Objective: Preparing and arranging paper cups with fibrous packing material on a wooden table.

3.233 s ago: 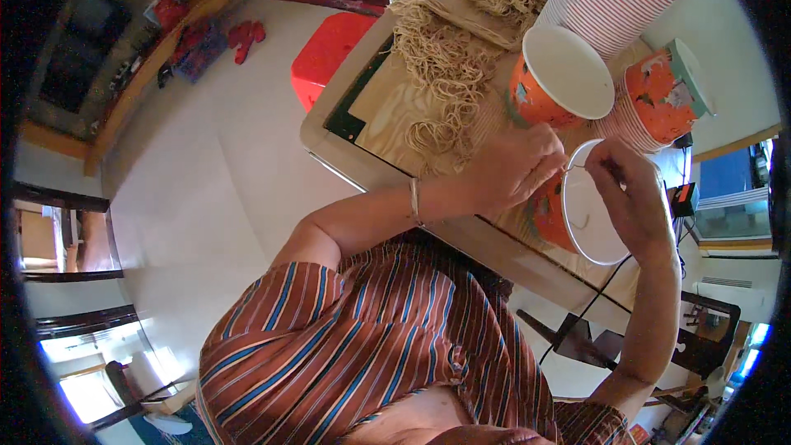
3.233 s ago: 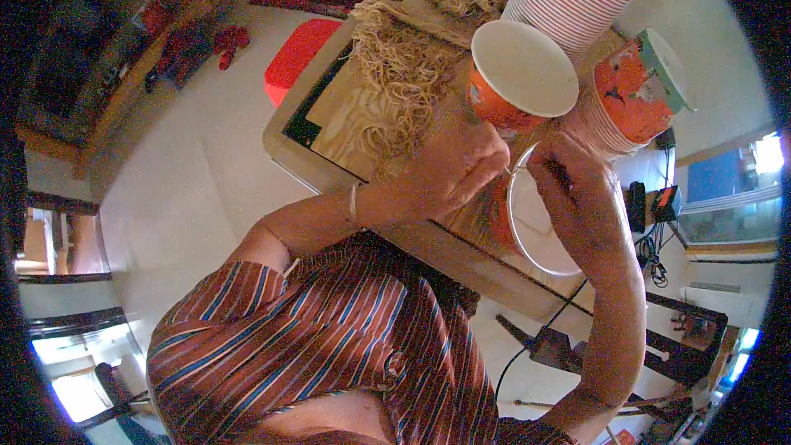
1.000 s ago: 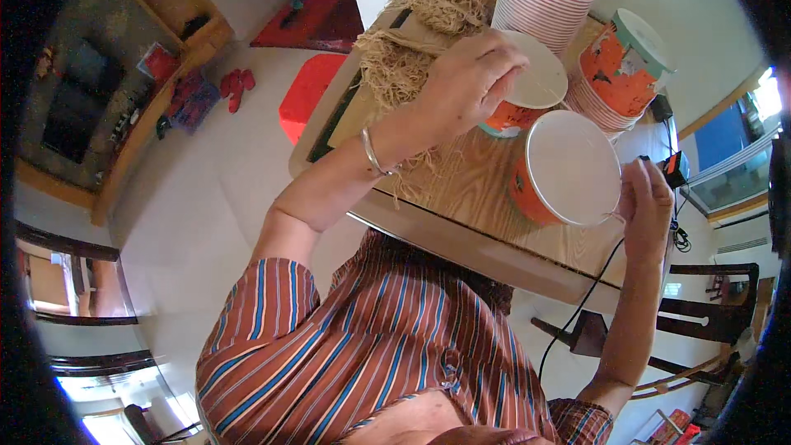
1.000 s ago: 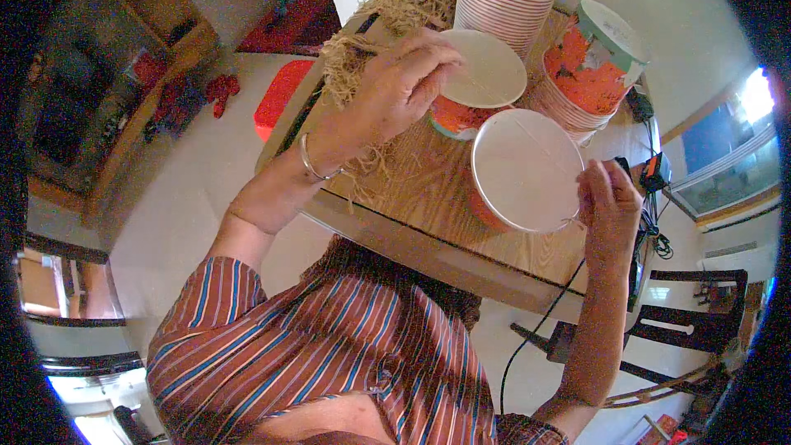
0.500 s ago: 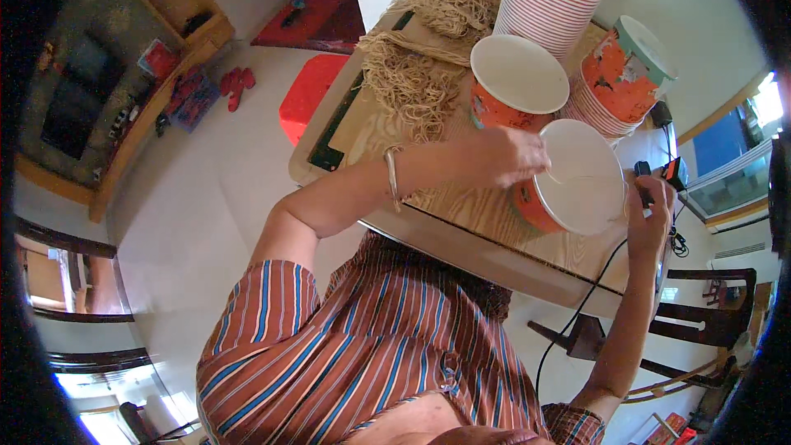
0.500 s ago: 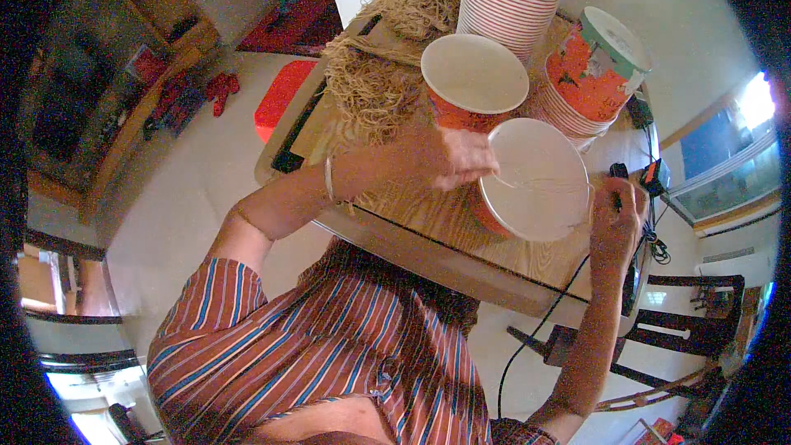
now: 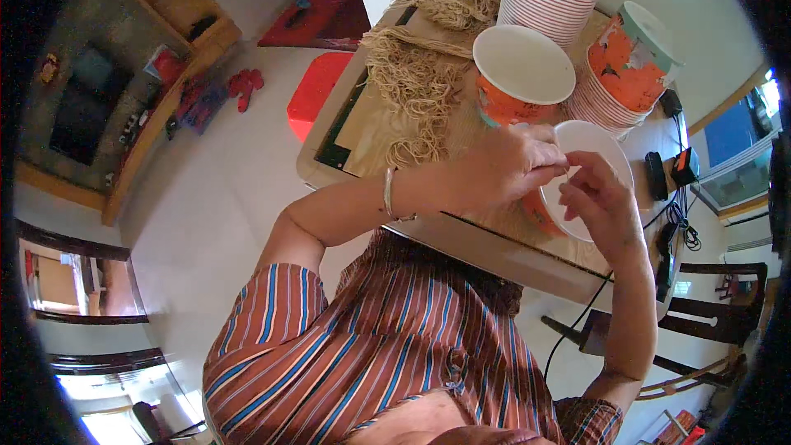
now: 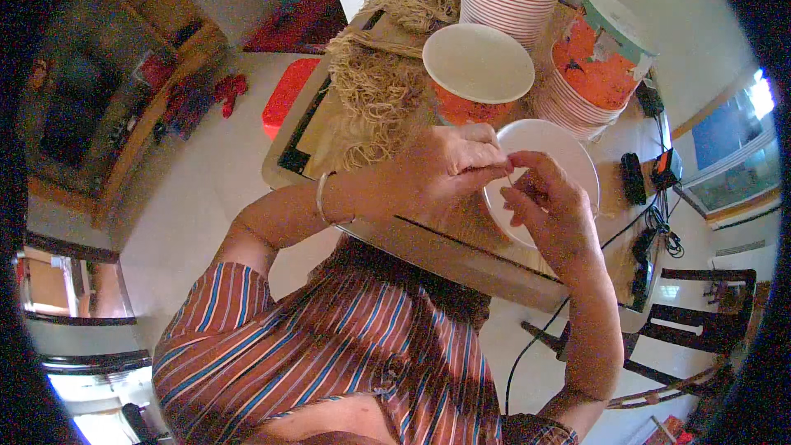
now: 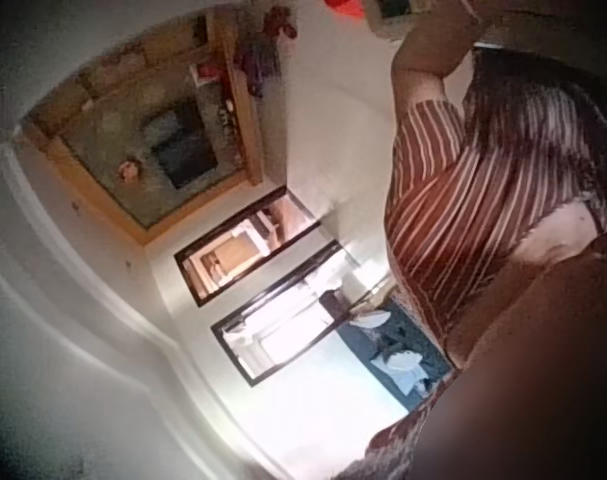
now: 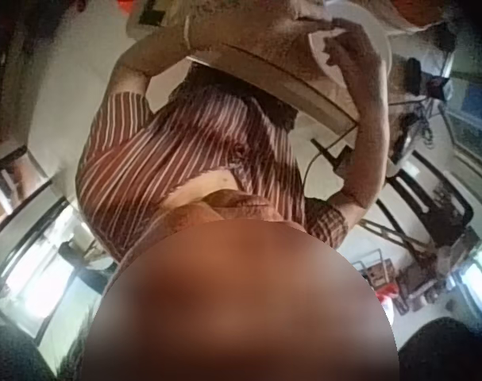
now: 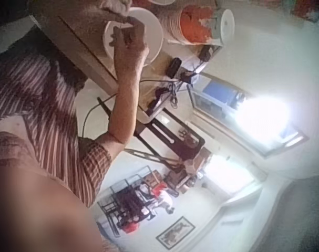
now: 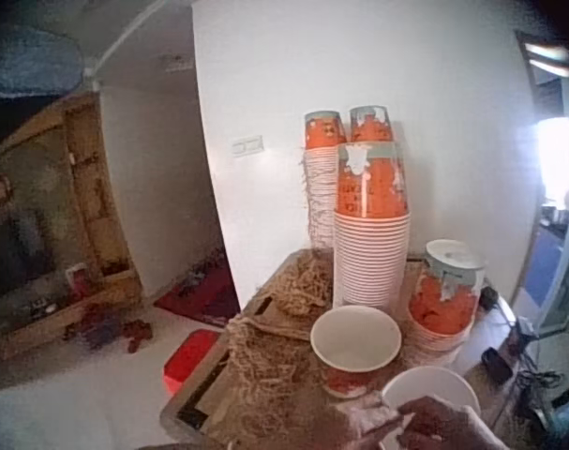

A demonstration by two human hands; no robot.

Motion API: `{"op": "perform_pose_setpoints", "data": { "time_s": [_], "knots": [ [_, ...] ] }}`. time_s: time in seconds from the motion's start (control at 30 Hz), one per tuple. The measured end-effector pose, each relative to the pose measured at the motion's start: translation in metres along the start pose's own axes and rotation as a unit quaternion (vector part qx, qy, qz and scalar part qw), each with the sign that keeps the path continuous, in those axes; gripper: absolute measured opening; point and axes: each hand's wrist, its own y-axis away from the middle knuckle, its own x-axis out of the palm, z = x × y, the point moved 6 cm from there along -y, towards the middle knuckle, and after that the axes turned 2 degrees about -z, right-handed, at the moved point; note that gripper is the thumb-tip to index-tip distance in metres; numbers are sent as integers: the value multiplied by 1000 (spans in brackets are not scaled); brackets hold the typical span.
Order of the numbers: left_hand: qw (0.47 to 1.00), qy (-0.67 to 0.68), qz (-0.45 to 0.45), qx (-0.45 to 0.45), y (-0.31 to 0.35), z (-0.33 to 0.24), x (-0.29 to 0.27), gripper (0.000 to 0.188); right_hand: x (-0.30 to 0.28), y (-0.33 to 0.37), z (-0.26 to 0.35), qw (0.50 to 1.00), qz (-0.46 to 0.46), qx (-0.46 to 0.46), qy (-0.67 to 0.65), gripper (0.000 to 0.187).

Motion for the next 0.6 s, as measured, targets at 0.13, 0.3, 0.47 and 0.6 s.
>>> {"op": "perform_pose_setpoints", "data": {
  "time_s": [0.13, 0.3, 0.47, 0.6],
  "knots": [
    [999, 15, 37, -27, -4, 9, -8, 14, -19, -3, 0, 997, -74, 27, 2, 5],
    [989, 102, 46, -99, -1, 26, -25, 14, -38, -3, -1, 989, -101, -63, 88, 5],
    [984, 89, 86, -129, -1, 25, -23, 14, -43, -2, -14, 971, -121, -66, 193, 4],
    [997, -48, 60, -23, -8, 7, -16, 14, -25, 3, 30, 940, -184, -142, 251, 15]
  ]
}}
